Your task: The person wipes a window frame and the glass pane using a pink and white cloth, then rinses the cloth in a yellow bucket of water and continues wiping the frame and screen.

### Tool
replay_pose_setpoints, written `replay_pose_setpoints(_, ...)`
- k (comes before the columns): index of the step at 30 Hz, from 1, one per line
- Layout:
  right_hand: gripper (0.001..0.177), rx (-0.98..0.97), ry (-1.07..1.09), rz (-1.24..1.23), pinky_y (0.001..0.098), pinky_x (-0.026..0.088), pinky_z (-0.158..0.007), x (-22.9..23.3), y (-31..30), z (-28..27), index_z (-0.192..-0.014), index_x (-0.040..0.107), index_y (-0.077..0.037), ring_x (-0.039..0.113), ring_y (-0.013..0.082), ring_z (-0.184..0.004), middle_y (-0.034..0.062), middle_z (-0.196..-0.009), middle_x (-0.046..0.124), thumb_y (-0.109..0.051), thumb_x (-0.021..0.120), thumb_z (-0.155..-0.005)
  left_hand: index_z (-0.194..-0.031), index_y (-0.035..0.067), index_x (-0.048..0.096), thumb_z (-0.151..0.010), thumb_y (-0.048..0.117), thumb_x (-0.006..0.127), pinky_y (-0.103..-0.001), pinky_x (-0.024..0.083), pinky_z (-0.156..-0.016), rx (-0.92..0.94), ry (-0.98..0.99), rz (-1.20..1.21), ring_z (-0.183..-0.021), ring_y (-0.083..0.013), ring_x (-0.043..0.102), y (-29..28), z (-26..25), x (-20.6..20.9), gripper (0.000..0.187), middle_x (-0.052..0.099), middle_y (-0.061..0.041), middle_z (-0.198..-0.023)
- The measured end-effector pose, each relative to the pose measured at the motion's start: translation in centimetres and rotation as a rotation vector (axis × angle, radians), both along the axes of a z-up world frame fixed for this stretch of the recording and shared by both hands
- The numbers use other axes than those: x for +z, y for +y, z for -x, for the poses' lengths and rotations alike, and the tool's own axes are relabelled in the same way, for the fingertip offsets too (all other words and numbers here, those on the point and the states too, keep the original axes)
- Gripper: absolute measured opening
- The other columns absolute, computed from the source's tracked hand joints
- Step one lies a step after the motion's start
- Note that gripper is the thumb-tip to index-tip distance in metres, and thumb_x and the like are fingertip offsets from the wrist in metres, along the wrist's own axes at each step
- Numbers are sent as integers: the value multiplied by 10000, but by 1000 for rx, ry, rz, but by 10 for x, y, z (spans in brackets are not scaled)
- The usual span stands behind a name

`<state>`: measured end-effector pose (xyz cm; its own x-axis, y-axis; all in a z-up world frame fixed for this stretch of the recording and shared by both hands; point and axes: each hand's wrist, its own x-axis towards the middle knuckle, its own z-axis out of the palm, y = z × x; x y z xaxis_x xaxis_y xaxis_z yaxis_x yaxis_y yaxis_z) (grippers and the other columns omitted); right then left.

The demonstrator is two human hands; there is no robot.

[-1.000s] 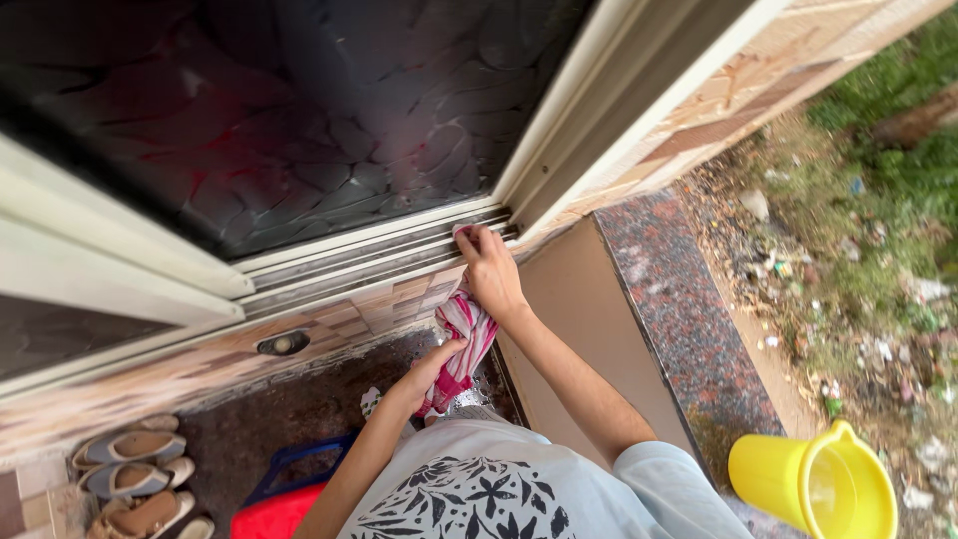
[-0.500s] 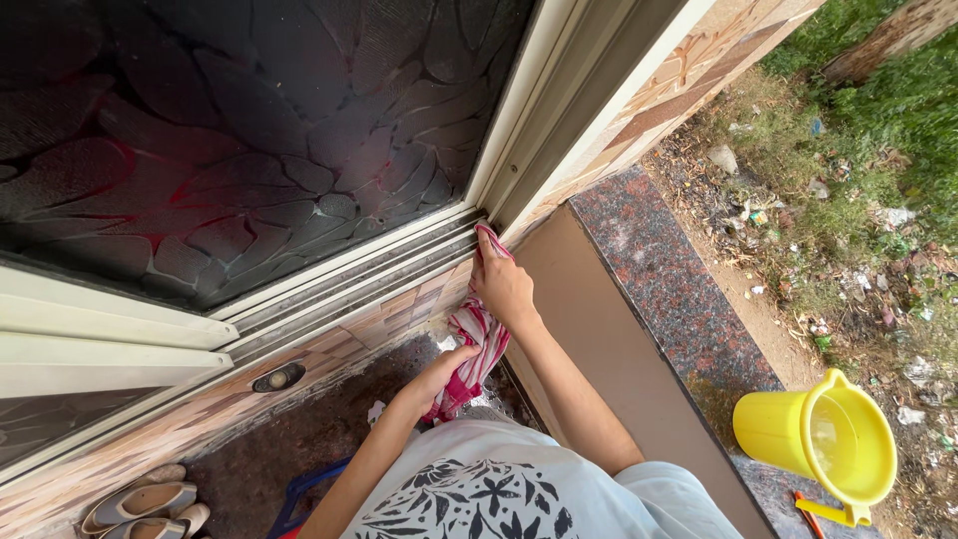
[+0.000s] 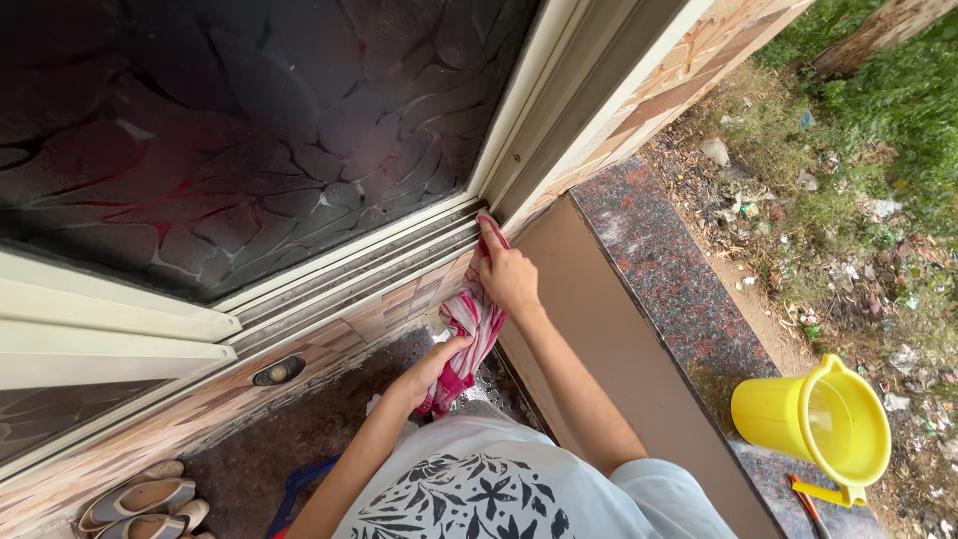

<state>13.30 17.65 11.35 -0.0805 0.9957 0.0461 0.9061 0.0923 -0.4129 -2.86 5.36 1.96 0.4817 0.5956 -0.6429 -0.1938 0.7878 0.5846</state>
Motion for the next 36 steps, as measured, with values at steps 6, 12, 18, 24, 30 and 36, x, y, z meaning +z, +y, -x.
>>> replay_pose_setpoints(6, 583, 253, 132, -14, 570, 555, -744, -7, -8, 13, -1512, 487, -275, 691, 475, -757, 283, -802, 696, -213, 556, -936, -1250, 63, 662, -924, 489, 614, -306, 550, -818, 29, -42, -44, -869, -132, 688, -12, 11, -1, 539, 741, -50, -1058)
replay_pose_setpoints(12, 764, -19, 119, -28, 575, 538, -704, -13, -26, -12, -1604, 318, -211, 670, 484, -716, 282, -766, 681, -149, 527, -872, -1375, 89, 638, -905, 523, 620, -247, 418, -1037, -95, 100, -220, -1188, -69, 623, -10, 14, -7, 640, 675, -8, -1342)
replay_pose_setpoints(18, 781, 70, 226, -10, 544, 542, -731, -37, -22, -24, -1614, 309, -189, 669, 471, -716, 289, -740, 659, -131, 537, -869, -1371, 59, 617, -884, 530, 610, -305, 464, -1045, -127, 55, -122, -1194, -158, 641, -15, 0, 0, 678, 669, -111, -1363)
replay_pose_setpoints(24, 770, 212, 350, -60, 509, 570, -734, -48, -32, -9, -1592, 330, -144, 710, 422, -724, 255, -794, 697, -133, 567, -859, -1322, 48, 656, -892, 516, 609, -271, 462, -997, -113, 140, -141, -1148, -145, 647, -29, 13, -6, 638, 692, -112, -1318)
replay_pose_setpoints(30, 781, 402, 315, 39, 525, 554, -685, -38, -66, 50, -1605, 279, -107, 688, 436, -675, 240, -742, 692, -168, 584, -888, -1219, -41, 668, -948, 490, 651, -358, 513, -787, -126, -36, -57, -890, -225, 625, -58, 29, -19, 596, 677, -162, -1072)
replay_pose_setpoints(36, 776, 658, 250, 68, 536, 542, -633, -43, -86, 102, -1596, 281, -98, 672, 425, -633, 197, -704, 688, -168, 587, -886, -1317, 99, 598, -874, 413, 670, -254, 543, -882, 73, 81, -58, -982, -78, 680, -85, 50, -11, 548, 722, -1, -1142)
